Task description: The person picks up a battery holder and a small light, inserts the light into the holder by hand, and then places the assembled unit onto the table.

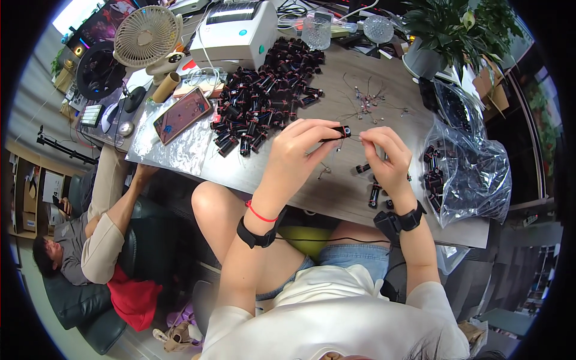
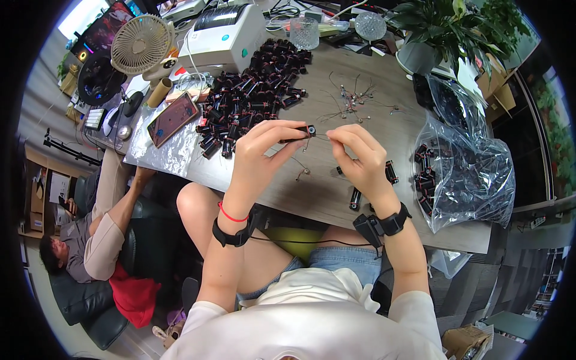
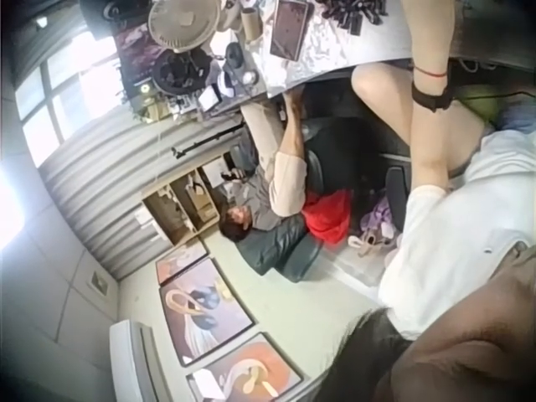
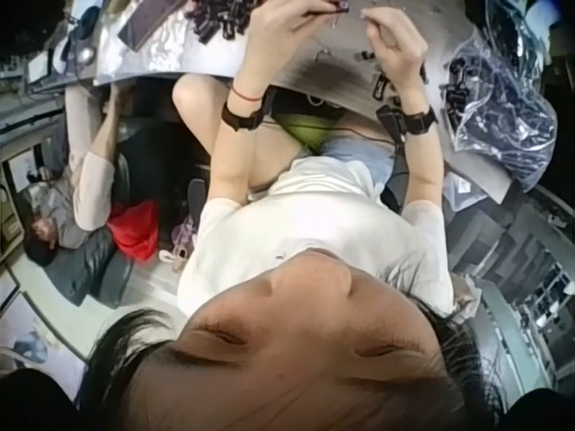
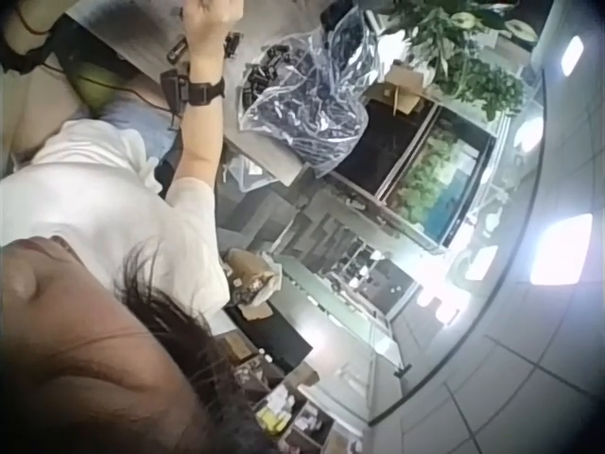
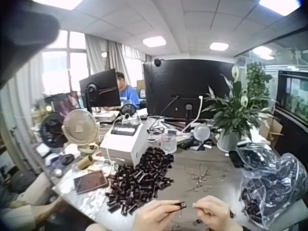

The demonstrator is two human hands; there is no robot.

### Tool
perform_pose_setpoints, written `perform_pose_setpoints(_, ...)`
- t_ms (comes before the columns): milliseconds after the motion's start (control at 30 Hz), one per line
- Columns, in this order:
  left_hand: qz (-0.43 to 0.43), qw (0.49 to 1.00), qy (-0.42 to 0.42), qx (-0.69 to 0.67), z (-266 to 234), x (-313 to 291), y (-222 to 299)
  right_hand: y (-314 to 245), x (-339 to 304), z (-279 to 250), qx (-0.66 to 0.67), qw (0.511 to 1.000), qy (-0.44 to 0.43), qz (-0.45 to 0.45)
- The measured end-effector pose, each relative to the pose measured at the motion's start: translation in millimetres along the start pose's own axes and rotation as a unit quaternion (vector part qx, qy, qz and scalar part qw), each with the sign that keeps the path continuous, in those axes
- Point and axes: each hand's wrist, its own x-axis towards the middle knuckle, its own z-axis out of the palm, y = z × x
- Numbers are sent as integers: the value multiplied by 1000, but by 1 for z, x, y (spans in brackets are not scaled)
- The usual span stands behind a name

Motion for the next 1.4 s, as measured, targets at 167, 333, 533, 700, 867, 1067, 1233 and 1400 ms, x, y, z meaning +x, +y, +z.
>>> perform_pose_setpoints(167,11,1000,-14,24,0,-1,-1,0,-1,-2,-16,1000,-19,-11)
perform_pose_setpoints(333,28,999,-18,36,1,-2,-3,-2,-1,-4,-30,998,-52,-13)
perform_pose_setpoints(533,11,999,-35,9,3,-2,1,-3,-1,-2,65,994,-73,58)
perform_pose_setpoints(700,-7,999,-37,-24,2,-1,2,-4,2,-5,234,935,-121,236)
perform_pose_setpoints(867,30,998,-47,17,1,0,1,-2,1,-5,238,932,-138,237)
perform_pose_setpoints(1067,14,998,-44,48,2,0,3,-1,-1,-3,180,958,-131,184)
perform_pose_setpoints(1233,7,998,-51,46,3,-3,-2,-3,2,-4,106,974,-162,121)
perform_pose_setpoints(1400,-128,987,-93,-33,4,-3,-1,1,-4,1,153,966,-129,166)
